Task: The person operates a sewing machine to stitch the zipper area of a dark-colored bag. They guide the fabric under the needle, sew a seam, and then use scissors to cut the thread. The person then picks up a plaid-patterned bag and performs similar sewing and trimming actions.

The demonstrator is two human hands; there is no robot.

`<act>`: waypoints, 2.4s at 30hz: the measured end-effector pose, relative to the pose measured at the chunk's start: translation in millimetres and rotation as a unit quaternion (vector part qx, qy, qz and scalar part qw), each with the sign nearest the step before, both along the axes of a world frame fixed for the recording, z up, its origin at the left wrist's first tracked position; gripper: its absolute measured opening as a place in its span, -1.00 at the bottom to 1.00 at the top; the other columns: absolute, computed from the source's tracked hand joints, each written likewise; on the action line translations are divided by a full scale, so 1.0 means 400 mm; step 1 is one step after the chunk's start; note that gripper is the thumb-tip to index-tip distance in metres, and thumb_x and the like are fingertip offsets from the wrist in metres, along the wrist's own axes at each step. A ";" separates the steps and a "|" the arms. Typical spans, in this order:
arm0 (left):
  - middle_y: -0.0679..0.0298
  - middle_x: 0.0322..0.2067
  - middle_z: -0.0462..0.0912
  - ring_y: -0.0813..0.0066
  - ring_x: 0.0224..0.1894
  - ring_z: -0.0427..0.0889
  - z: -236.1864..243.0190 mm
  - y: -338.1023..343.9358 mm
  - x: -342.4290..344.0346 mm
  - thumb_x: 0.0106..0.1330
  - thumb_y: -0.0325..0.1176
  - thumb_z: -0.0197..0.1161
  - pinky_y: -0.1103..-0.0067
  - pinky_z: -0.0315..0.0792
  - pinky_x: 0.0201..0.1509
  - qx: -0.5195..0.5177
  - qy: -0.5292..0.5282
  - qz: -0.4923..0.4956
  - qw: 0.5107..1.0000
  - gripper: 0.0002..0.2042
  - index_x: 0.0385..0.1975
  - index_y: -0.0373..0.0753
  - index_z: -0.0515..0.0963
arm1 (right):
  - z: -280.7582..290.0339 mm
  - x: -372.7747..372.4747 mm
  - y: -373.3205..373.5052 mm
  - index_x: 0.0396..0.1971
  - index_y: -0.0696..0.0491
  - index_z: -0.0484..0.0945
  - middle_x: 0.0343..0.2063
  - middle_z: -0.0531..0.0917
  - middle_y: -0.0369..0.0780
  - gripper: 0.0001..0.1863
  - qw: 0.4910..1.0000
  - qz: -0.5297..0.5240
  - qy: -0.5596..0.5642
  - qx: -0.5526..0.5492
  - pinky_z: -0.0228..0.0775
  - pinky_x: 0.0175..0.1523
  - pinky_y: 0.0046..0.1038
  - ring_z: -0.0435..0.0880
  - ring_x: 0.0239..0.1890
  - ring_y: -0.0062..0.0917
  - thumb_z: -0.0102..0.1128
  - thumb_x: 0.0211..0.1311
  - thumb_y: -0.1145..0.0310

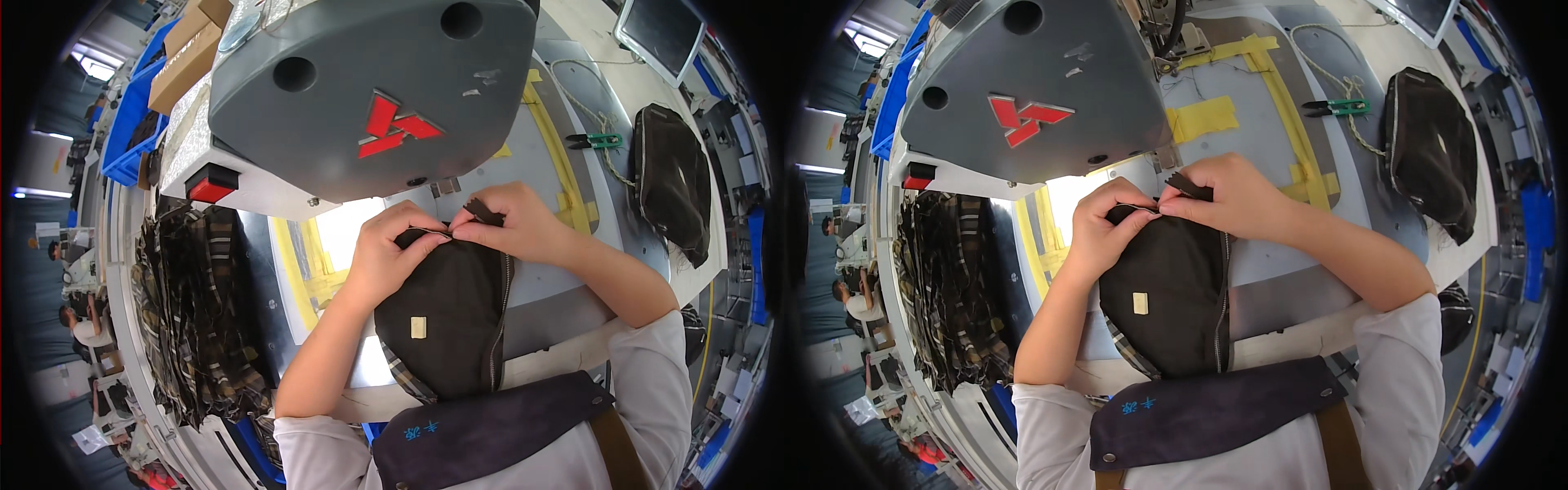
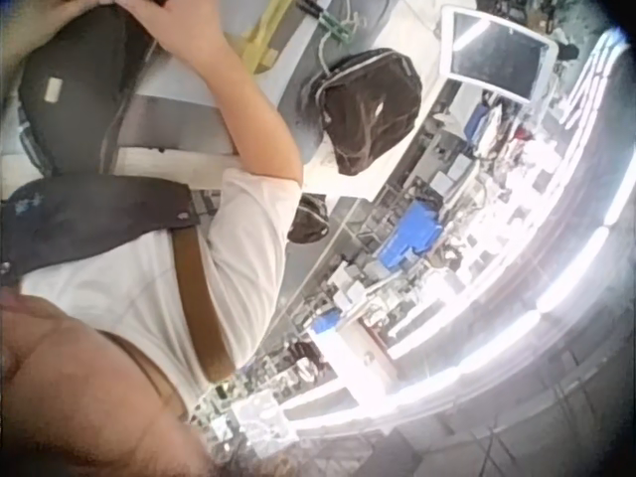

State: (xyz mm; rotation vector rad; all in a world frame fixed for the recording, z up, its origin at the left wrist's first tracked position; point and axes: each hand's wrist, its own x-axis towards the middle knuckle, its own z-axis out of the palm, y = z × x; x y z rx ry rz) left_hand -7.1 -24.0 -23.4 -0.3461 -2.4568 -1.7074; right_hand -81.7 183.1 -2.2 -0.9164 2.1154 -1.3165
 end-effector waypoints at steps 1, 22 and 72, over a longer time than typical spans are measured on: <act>0.23 -0.47 0.58 0.39 -0.41 0.58 -0.001 -0.002 0.001 0.01 -0.59 0.34 0.57 0.43 -0.30 -0.002 0.003 -0.004 1.000 -0.86 -0.42 -0.29 0.58 | 0.000 0.002 -0.001 -0.37 0.12 0.64 -0.50 0.65 -0.28 -0.84 1.000 -0.005 -0.016 -0.009 0.37 -0.29 -0.57 0.55 -0.43 -0.70 0.29 0.10 0.34; 0.29 -0.40 0.60 0.29 -0.29 0.65 0.007 0.050 0.005 -0.10 -0.49 0.35 0.43 0.56 -0.24 -0.222 0.351 0.058 0.908 -0.85 -0.53 -0.22 0.52 | -0.056 0.007 -0.023 -0.43 0.16 0.43 -0.58 0.49 -0.29 -0.81 0.990 -0.139 -0.018 -0.006 0.28 -0.34 -0.51 0.43 -0.49 -0.64 0.16 0.14 0.34; 0.38 -0.45 0.53 0.45 -0.57 0.54 -0.007 0.026 0.018 -0.12 -0.51 0.38 0.61 0.42 -0.56 -0.258 0.228 0.070 0.936 -0.76 -0.39 -0.15 0.57 | -0.010 0.018 -0.001 -0.45 0.17 0.52 -0.51 0.52 -0.16 -0.82 0.996 -0.032 0.074 -0.050 0.35 -0.36 -0.42 0.50 -0.49 -0.38 0.26 0.08 0.36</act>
